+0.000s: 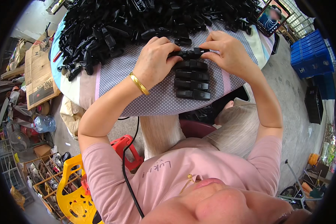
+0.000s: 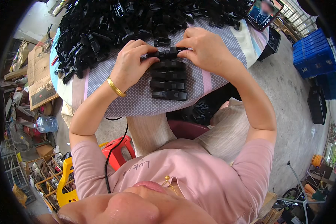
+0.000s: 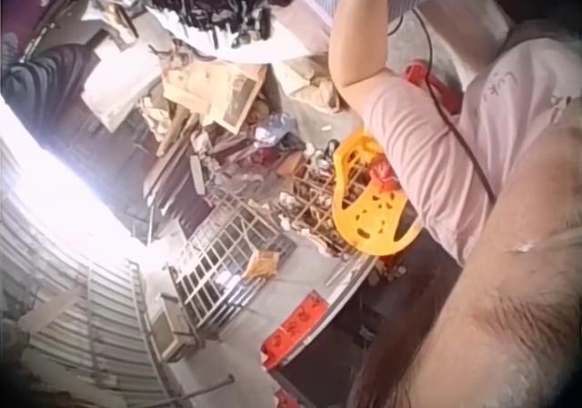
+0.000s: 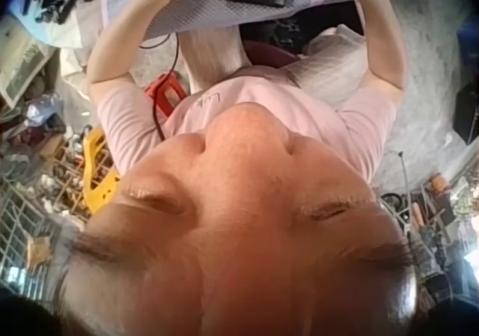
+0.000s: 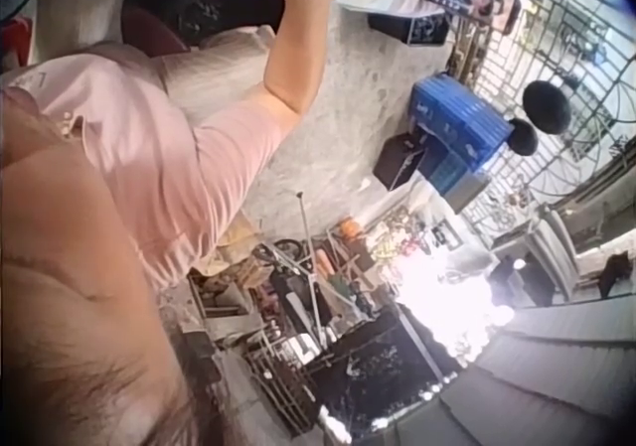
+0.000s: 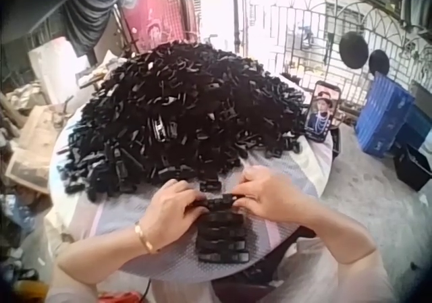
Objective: Sorting and arranging black plastic hair clips on a mesh tray.
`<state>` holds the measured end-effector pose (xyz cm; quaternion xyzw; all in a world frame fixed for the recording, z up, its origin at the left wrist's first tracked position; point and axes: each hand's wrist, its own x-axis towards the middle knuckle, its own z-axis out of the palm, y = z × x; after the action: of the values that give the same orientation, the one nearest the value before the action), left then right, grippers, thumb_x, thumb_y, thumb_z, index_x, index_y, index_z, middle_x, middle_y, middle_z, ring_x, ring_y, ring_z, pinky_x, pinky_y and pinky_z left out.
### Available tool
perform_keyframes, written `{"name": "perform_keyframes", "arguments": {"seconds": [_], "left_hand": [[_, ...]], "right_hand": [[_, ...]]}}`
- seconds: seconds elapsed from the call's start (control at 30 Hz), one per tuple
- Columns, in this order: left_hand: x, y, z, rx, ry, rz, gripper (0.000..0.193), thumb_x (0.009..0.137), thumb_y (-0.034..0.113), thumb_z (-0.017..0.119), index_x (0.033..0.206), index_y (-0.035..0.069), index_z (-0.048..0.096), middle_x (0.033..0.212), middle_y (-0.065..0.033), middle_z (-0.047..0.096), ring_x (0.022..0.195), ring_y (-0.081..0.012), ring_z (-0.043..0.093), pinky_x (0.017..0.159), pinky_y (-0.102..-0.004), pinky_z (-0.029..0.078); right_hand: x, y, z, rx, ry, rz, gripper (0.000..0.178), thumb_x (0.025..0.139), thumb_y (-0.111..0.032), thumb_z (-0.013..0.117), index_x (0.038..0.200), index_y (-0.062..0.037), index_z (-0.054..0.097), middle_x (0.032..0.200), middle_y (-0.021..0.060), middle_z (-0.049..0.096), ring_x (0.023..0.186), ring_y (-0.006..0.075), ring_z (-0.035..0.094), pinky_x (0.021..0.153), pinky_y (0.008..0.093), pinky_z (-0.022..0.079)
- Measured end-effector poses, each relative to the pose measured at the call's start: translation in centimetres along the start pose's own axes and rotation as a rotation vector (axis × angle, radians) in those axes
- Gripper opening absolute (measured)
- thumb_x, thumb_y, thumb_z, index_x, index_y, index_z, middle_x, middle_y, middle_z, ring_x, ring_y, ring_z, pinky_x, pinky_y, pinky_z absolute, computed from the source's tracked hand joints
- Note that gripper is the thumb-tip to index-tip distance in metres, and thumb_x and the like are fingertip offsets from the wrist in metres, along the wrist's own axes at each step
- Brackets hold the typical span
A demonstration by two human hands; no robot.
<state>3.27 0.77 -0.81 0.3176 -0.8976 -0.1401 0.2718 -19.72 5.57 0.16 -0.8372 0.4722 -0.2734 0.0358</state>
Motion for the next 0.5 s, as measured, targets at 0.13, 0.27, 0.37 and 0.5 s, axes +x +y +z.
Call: {"name": "perform_keyframes", "arguments": {"seconds": [0.13,0.27,0.37,0.5], "left_hand": [[0.6,0.1,0.2,0.092,0.033,0.067,0.015,0.072,0.011,0.07,0.083,0.002,0.07,0.079,-0.007,0.061,0.084,-0.0244,0.055,0.076,-0.0336,0.048],[0.8,0.4,0.6,0.066,0.052,0.105,0.014,0.069,0.01,0.071,0.082,0.003,0.071,0.078,-0.006,0.061,0.083,-0.0236,0.054,0.075,-0.0329,0.048],[0.6,0.1,0.7,0.051,0.046,0.113,0.015,0.069,0.01,0.071,0.083,0.003,0.071,0.079,-0.0058,0.062,0.083,-0.0235,0.055,0.075,-0.0326,0.048],[1.1,-0.2,-1.2,0.045,-0.048,0.166,0.017,0.069,0.012,0.073,0.083,0.004,0.071,0.08,-0.0062,0.063,0.083,-0.0228,0.056,0.075,-0.0325,0.048]], "right_hand": [[0.0,0.1,0.5,-0.002,0.003,-0.02,0.022,0.074,-0.014,0.072,0.091,-0.0011,0.069,0.083,0.0087,0.059,0.078,0.0255,0.057,0.067,0.0334,0.046],[0.8,0.6,2.1,0.141,0.054,-0.106,0.021,0.073,-0.013,0.072,0.09,-0.0013,0.069,0.081,0.0087,0.059,0.077,0.0246,0.057,0.066,0.0326,0.046],[0.9,0.9,2.2,0.226,0.031,-0.08,0.019,0.072,-0.012,0.072,0.088,-0.0011,0.069,0.079,0.0088,0.059,0.076,0.0232,0.057,0.065,0.0317,0.046],[1.5,0.0,0.4,0.297,-0.185,-0.019,0.016,0.074,-0.012,0.071,0.086,0.0,0.07,0.08,0.0098,0.061,0.072,0.0214,0.057,0.063,0.0305,0.045]]}}
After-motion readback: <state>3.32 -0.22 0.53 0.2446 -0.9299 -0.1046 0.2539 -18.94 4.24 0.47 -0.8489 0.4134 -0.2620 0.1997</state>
